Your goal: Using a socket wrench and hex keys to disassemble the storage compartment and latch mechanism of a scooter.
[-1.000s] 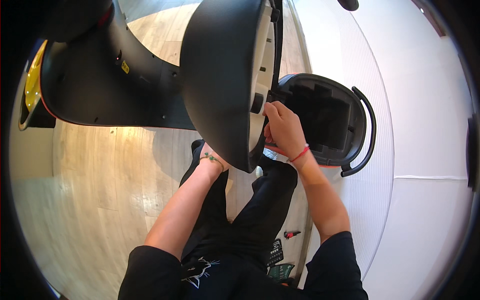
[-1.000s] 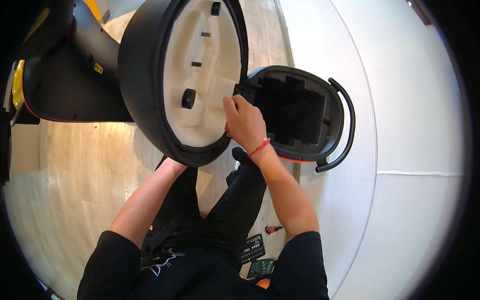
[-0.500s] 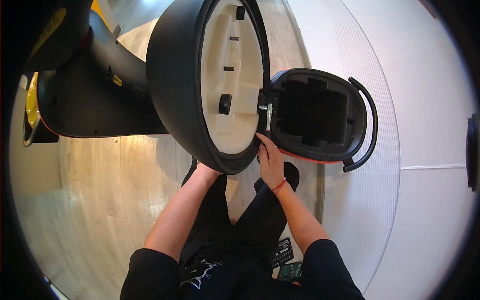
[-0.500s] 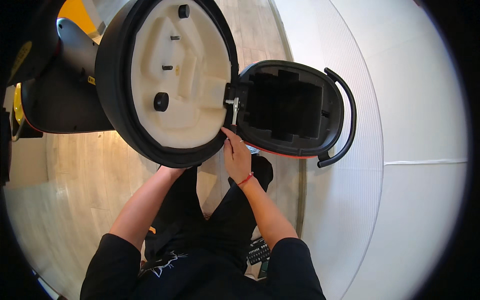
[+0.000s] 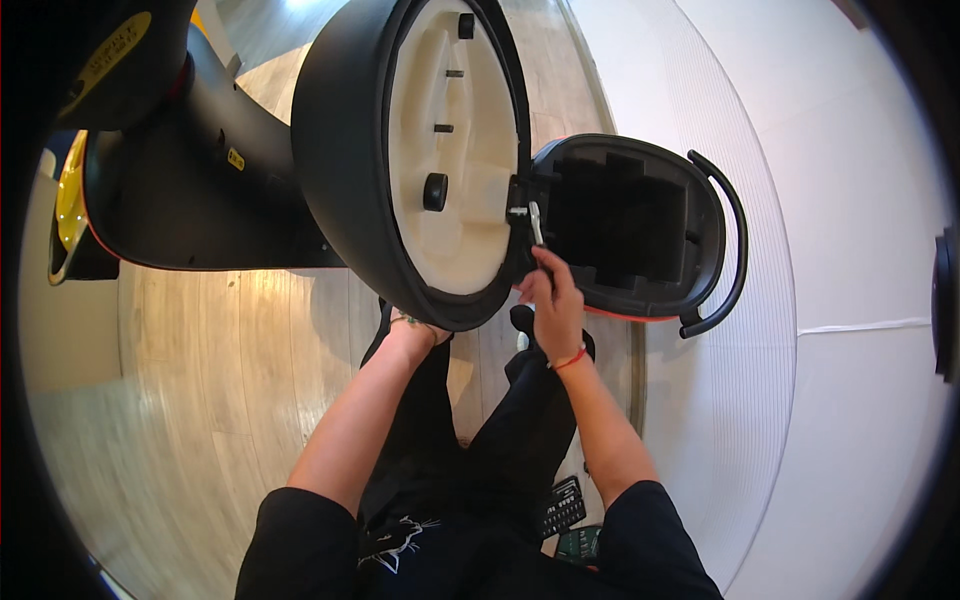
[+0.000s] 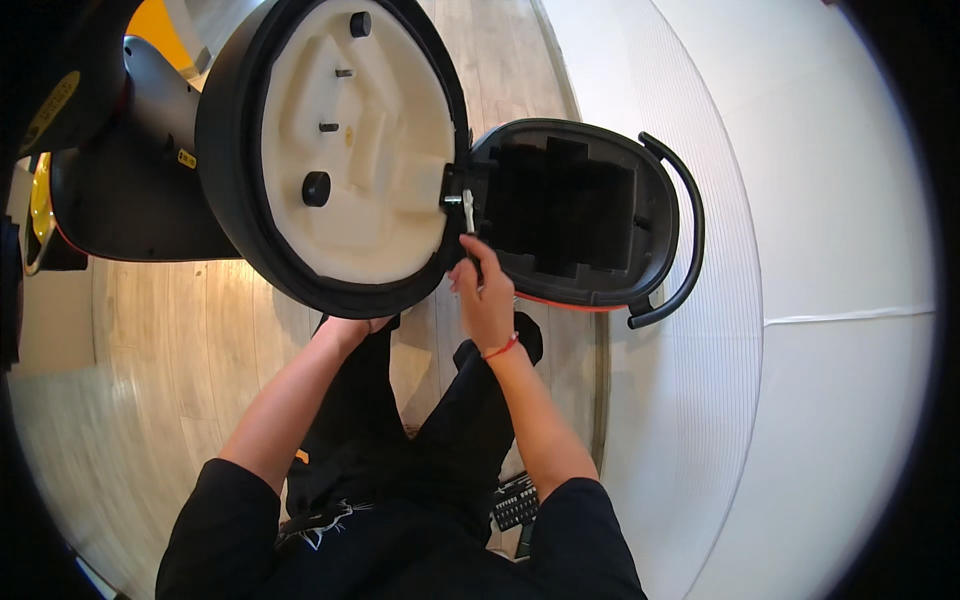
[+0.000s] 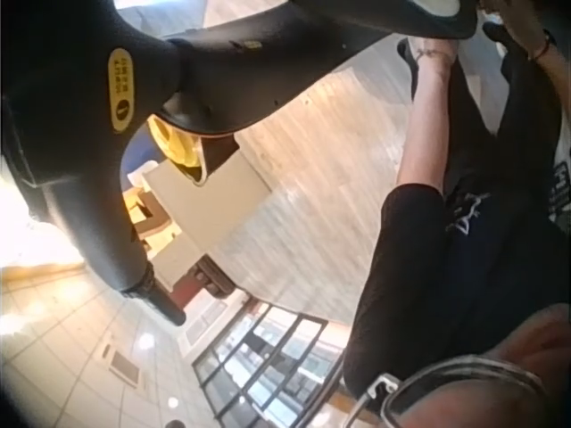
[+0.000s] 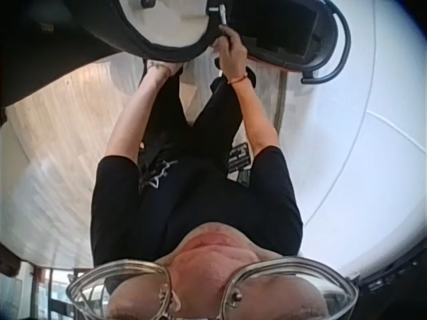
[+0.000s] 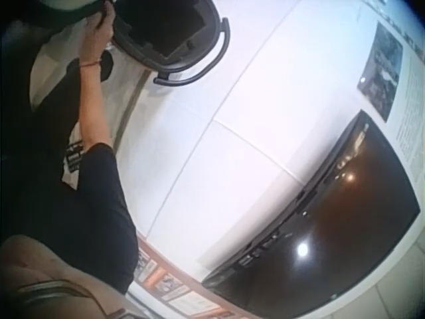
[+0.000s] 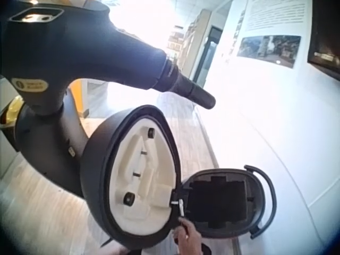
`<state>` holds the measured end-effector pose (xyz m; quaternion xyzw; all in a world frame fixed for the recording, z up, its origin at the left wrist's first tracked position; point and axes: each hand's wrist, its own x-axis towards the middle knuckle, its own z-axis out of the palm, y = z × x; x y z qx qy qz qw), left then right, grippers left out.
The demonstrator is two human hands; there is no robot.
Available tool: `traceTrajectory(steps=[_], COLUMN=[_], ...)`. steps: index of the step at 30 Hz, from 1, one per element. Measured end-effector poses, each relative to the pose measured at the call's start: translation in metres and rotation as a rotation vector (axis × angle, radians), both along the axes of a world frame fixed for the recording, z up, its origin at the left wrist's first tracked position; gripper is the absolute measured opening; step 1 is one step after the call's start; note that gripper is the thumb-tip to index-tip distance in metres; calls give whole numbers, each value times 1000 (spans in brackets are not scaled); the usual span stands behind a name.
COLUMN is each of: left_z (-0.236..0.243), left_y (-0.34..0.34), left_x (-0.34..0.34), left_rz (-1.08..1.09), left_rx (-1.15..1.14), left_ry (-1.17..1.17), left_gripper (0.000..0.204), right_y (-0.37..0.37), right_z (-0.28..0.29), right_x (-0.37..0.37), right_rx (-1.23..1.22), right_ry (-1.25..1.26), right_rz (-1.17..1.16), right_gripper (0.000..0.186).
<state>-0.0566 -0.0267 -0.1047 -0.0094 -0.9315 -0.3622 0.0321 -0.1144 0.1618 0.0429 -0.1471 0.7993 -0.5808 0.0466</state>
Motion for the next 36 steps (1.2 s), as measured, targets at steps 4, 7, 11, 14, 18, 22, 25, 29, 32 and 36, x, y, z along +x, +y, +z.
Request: traceTrajectory(steps=[4,7,11,14,18,22,25,29,32,36], left_z=[7,24,37,36,44,38,36,50,51,44], left_y=[7,6,8,4,4,6,8,1,-1,1], left_x=[-4,-4,-2,-7,-5,-4,-1,0,1,4], left_rz=[14,43,40,72,68,142,165,104,85,117], left_rx=[138,21,117,65,119,408,497,300,326,373], left_ry=[-10,109,17,39,84,41,141,97,71,49], left_gripper=[54,54,51,48,47,51,49,48,49,53], right_y=[-17,-23,-33,-45,-60,-69,-80,-78,-79,-81], right_z=[33,59,84,96,107,100,98,98,108,100], right_x=[-24,-37,-58,-78,-94,-110,-116,-117,-114,-122], right_rx=[99,191,358,457,612,760,811,720,623,556], right_ry=[-10,100,107,158,163,608,355,245,84,64], right_rz=[37,170,113,96,151,270,153,137,121,125], right_gripper=[25,24,28,34,37,43,45,45,46,50])
